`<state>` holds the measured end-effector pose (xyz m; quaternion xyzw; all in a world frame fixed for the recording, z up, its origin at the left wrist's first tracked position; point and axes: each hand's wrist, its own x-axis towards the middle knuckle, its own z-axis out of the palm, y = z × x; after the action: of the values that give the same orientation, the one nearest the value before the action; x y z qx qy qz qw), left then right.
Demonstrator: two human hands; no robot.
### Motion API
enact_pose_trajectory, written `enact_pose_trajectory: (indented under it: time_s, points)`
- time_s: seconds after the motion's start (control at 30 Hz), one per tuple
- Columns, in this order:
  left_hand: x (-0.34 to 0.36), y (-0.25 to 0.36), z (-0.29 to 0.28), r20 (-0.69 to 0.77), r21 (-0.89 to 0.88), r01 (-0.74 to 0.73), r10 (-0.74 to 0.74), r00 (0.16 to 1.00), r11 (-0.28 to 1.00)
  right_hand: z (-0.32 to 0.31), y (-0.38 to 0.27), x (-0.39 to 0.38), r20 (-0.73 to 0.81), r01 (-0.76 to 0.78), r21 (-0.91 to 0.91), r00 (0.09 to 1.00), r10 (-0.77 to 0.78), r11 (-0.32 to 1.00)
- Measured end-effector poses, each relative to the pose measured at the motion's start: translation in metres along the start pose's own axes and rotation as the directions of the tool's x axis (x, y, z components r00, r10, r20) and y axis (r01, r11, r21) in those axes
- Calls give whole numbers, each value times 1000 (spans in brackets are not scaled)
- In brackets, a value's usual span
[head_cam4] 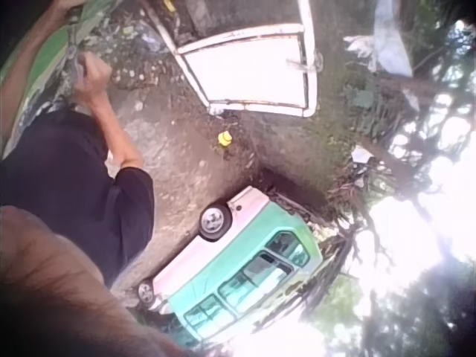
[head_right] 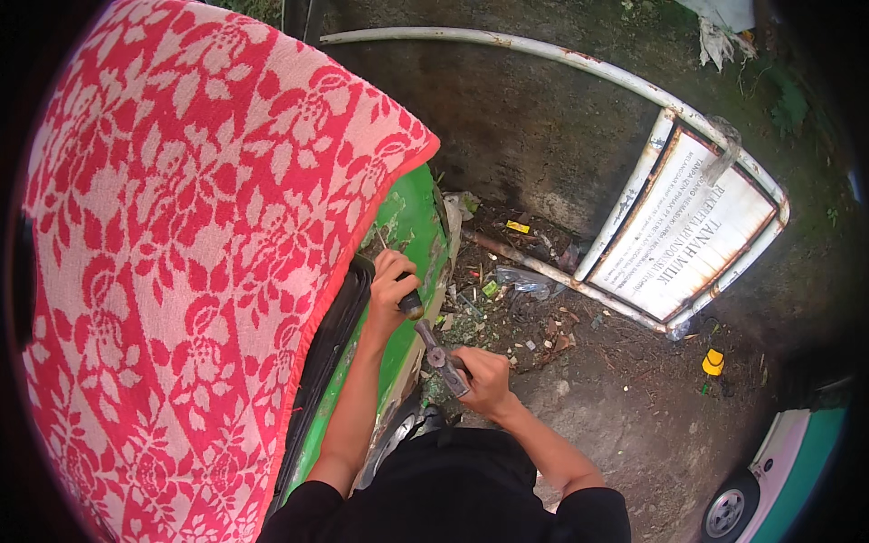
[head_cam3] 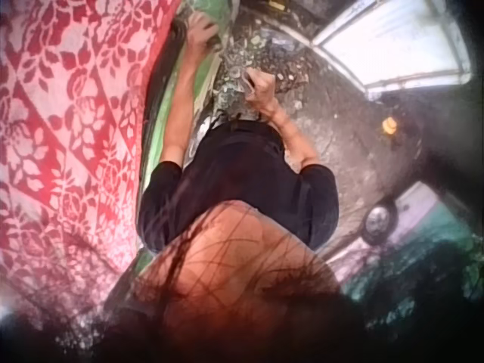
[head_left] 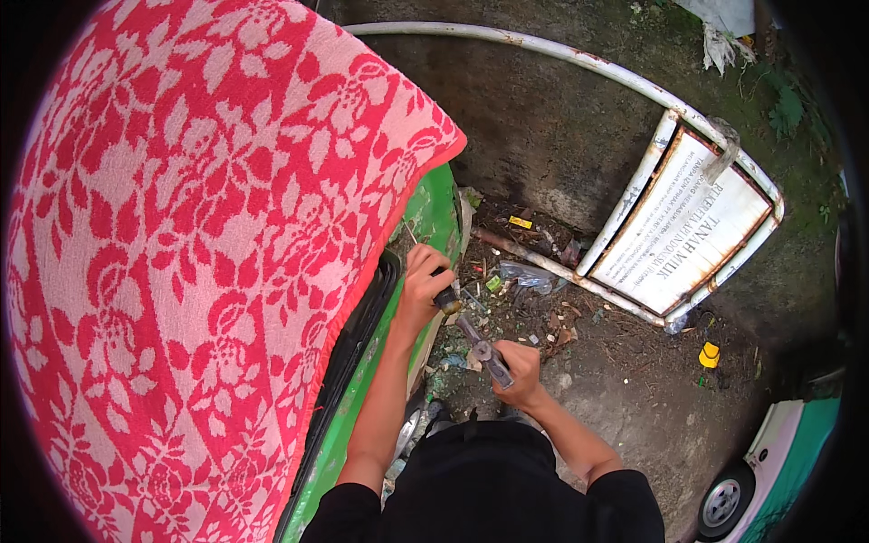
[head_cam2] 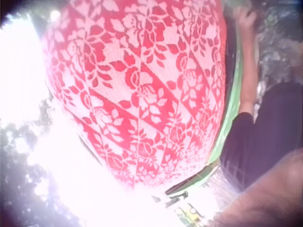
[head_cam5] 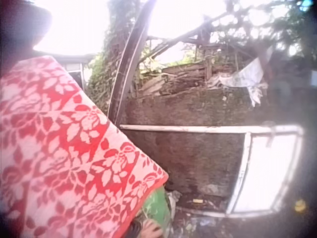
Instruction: The person uses a screwdriver and pliers to pry and adjust a metal edge on a green vehicle body. They then attach a blowtorch to a gas canister and apply heat to the same area while scraping with a metal tool.
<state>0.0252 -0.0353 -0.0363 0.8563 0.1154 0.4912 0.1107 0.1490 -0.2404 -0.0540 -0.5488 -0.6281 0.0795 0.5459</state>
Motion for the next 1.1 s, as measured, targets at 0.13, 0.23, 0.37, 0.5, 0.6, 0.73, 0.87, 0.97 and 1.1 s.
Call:
enact_pose_trajectory:
  time_s: [0.13, 0.23, 0.37, 0.5, 0.6, 0.73, 0.87, 0.97, 1.1]
  points:
    - [-5, -3, 1, -117, -65, 47, -55, 992, 997, -14, 10, 9, 226, 124, -72, 968, -105, 990]
    - [-12, -5, 3, -176, -81, 71, -85, 981, 994, -26, 13, 15, 367, 188, -136, 922, -127, 973]
    - [-18, -8, 4, -205, -66, 81, -93, 974, 995, -38, 8, 33, 468, 335, -172, 855, -222, 926]
    - [-13, -6, 4, -220, -64, 91, -103, 970, 994, -49, 7, 40, 578, 493, -107, 737, -349, 863]
    - [-11, -6, 3, -205, -52, 85, -94, 974, 995, -60, 0, 49, 744, 618, -144, 583, -328, 773]
    - [-9, -4, 4, -198, -48, 100, -108, 974, 994, -66, 9, 75, 761, 585, -243, 609, -222, 774]
    - [-9, -4, 2, -190, -41, 103, -109, 976, 994, -76, -3, 79, 708, 619, -254, 643, -293, 743]
    - [-9, -7, 3, -185, -55, 83, -92, 978, 995, -82, -14, 74, 633, 781, -57, 510, -583, 621]
    - [-5, -12, 6, -226, -121, 121, -146, 963, 985, -58, 14, 100, 664, 693, -382, 666, -341, 611]
